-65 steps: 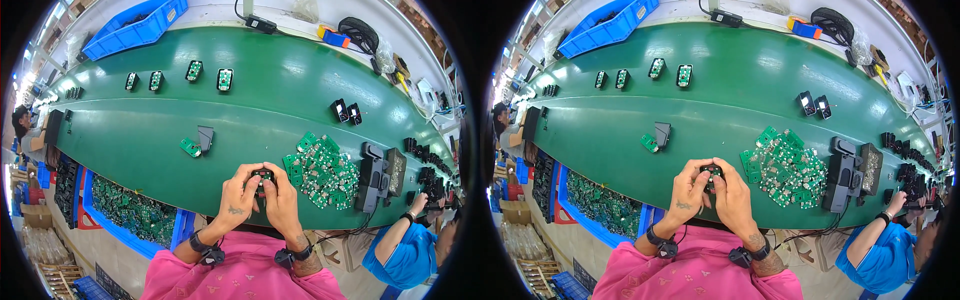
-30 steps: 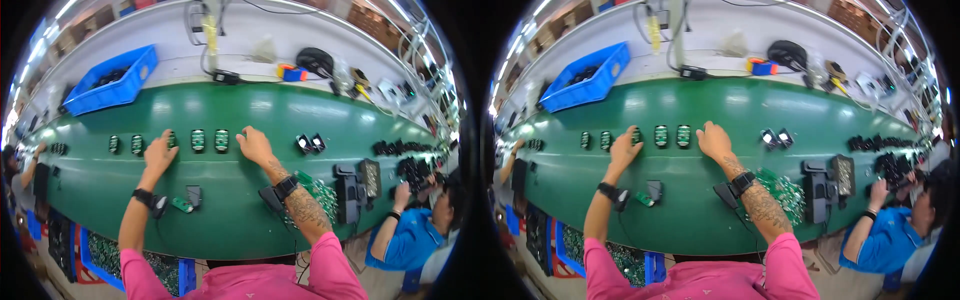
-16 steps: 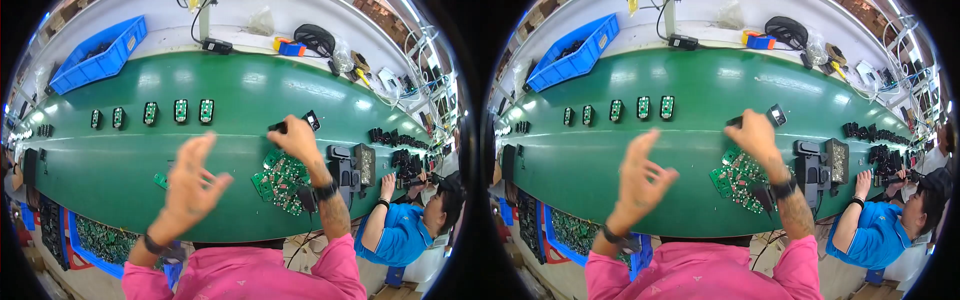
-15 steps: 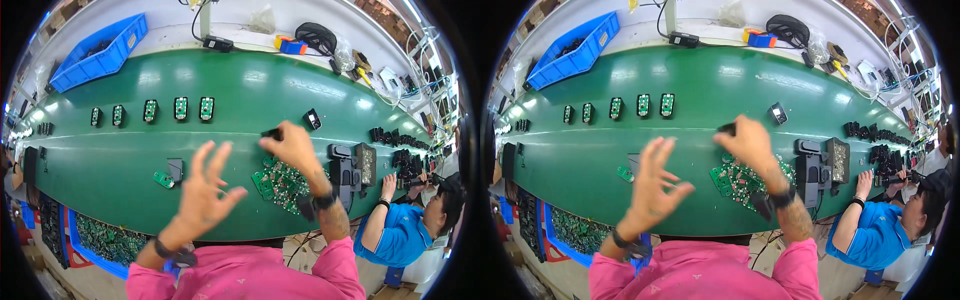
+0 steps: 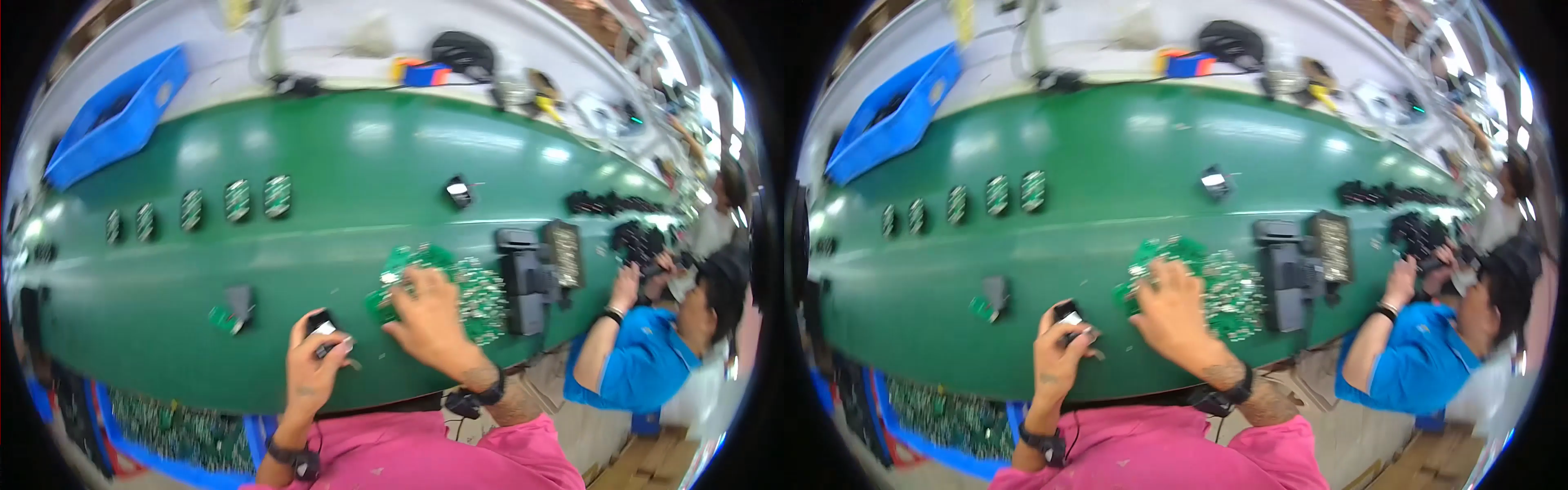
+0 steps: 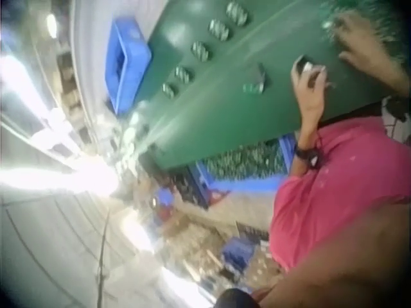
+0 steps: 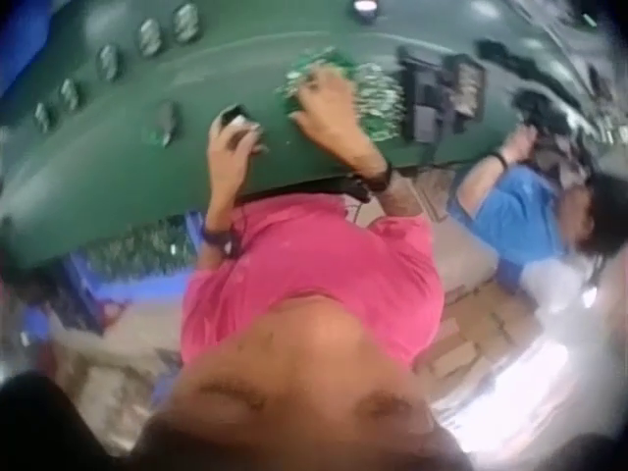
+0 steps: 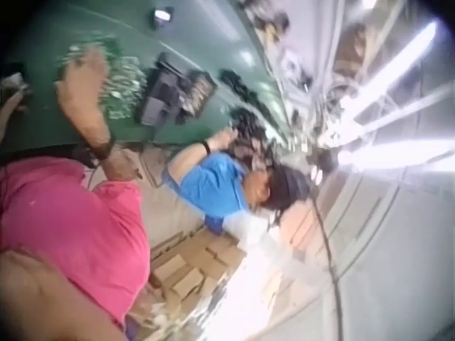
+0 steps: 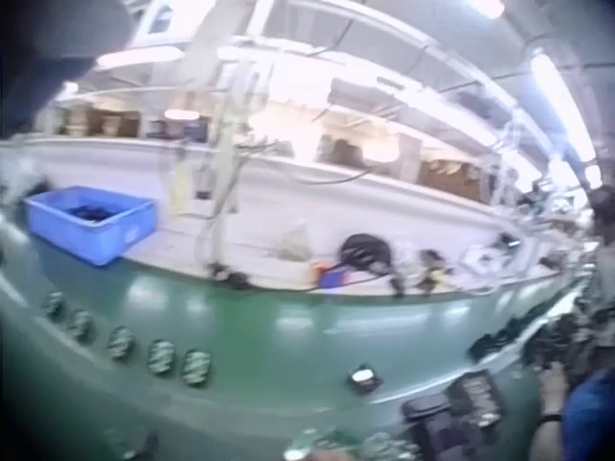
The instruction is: Manually assembling printed circuit boards into their respective plastic housings on a manufacturing line.
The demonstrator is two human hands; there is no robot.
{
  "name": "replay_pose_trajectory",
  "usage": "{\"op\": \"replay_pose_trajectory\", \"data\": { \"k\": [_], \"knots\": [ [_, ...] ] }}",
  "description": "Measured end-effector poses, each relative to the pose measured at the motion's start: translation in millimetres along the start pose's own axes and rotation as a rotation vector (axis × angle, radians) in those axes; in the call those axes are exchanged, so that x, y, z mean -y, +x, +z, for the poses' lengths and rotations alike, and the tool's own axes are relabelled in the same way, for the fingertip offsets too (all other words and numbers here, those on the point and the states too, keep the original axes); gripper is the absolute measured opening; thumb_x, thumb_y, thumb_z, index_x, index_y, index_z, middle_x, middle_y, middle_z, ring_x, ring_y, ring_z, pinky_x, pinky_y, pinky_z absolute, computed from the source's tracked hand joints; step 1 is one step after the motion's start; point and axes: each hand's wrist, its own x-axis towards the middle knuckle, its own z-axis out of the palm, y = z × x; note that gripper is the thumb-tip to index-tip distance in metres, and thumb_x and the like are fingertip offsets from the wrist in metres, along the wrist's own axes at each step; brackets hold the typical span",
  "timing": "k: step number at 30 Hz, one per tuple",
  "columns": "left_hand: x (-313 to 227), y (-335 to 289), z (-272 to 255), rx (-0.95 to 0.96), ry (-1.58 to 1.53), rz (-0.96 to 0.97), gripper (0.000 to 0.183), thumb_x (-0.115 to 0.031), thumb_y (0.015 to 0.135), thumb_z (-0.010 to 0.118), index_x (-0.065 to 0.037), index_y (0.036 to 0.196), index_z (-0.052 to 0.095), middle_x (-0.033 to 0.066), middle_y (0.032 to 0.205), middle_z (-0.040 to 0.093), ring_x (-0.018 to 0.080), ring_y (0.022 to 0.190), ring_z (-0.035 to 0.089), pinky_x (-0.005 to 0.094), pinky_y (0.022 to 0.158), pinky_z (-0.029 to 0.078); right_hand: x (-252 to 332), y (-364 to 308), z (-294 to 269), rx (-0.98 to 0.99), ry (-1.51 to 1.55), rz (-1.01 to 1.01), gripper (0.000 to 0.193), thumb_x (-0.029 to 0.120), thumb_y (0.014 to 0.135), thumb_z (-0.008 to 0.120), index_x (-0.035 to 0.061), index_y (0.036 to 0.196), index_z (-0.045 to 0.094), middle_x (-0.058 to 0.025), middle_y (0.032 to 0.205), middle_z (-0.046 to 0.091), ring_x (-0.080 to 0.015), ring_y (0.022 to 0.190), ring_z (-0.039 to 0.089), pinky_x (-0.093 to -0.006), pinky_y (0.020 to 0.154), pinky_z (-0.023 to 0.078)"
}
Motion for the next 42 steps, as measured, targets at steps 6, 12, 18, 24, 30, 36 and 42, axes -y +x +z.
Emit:
{"op": "replay_pose_trajectory", "data": {
  "k": [6, 12, 18, 24, 30, 36, 42],
  "knots": [
    [7.5, -10.0, 0.6, -0.042, 0.036, 0.016, 0.007, -0.002, 0.090, 0.065, 0.005, 0.087, 0.063, 0.0132, 0.124, 0.045, 0.0154, 0.082, 0.065, 0.0246, 0.060, 0.058, 8.7, -9.4, 17.0, -0.217, 0.112, -0.230, 0.033, 0.016, 0.072, 0.079, 0.0131, 0.102, 0.067, -0.0112, 0.117, 0.059, -0.0304, 0.119, 0.052, -0.0438, 0.091, 0.041],
    [4.7, -9.6, 2.7, -0.050, 0.139, 0.002, 0.006, -0.002, 0.088, 0.065, 0.002, 0.084, 0.064, 0.0137, 0.132, 0.045, 0.0089, 0.066, 0.055, 0.0207, 0.051, 0.044, 32.0, -15.4, 11.6, -0.292, 0.821, 0.116, 0.019, 0.005, 0.089, 0.069, 0.0033, 0.108, 0.064, -0.0106, 0.084, 0.062, -0.0173, 0.060, 0.066, -0.0270, 0.054, 0.051],
    [-8.7, -2.8, 14.9, -0.079, 0.401, 0.297, 0.009, -0.006, 0.085, 0.071, -0.001, 0.093, 0.071, 0.0183, 0.128, 0.052, 0.0286, 0.107, 0.059, 0.0346, 0.086, 0.050, 42.7, -21.4, 9.2, -0.047, 1.203, 0.345, 0.025, 0.001, 0.091, 0.068, -0.0055, 0.115, 0.064, -0.0092, 0.098, 0.064, -0.0117, 0.067, 0.067, -0.0243, 0.054, 0.054],
    [-19.2, -3.3, 21.0, -0.104, 0.353, 0.220, 0.010, -0.009, 0.086, 0.071, -0.002, 0.094, 0.070, 0.0152, 0.125, 0.054, 0.0233, 0.104, 0.059, 0.0332, 0.088, 0.048, 50.4, -23.0, 14.0, -0.178, 1.085, 0.180, 0.025, -0.005, 0.090, 0.066, -0.0070, 0.115, 0.065, -0.0105, 0.101, 0.063, -0.0136, 0.073, 0.069, -0.0239, 0.060, 0.058],
    [-8.0, -5.5, 9.0, -0.146, 0.267, 0.118, 0.008, -0.008, 0.087, 0.069, 0.000, 0.090, 0.068, 0.0143, 0.121, 0.056, 0.0208, 0.099, 0.059, 0.0315, 0.086, 0.048, 55.8, -27.2, 15.1, -0.208, 0.788, -0.004, 0.025, -0.006, 0.086, 0.068, -0.0033, 0.111, 0.069, -0.0127, 0.098, 0.065, -0.0165, 0.072, 0.068, -0.0261, 0.060, 0.055],
    [-7.3, -6.4, 5.9, -0.065, 0.314, 0.116, 0.033, 0.000, 0.085, 0.066, 0.001, 0.117, 0.060, 0.0107, 0.125, 0.051, 0.0179, 0.104, 0.056, 0.0290, 0.088, 0.047, 58.0, -29.6, 13.4, -0.226, 0.663, -0.104, 0.029, -0.007, 0.083, 0.069, -0.0008, 0.111, 0.070, -0.0135, 0.099, 0.064, -0.0240, 0.075, 0.067, -0.0312, 0.061, 0.054],
    [-13.7, -8.4, 3.9, 0.097, -0.287, -0.042, 0.068, 0.007, 0.086, 0.060, -0.004, 0.147, 0.032, 0.0105, 0.137, 0.043, 0.0169, 0.122, 0.048, 0.0305, 0.100, 0.045, 47.5, -30.9, 17.6, -0.181, 0.666, -0.169, 0.035, -0.010, 0.081, 0.067, 0.0003, 0.114, 0.069, -0.0153, 0.109, 0.061, -0.0276, 0.089, 0.068, -0.0333, 0.075, 0.057]
  ]
}}
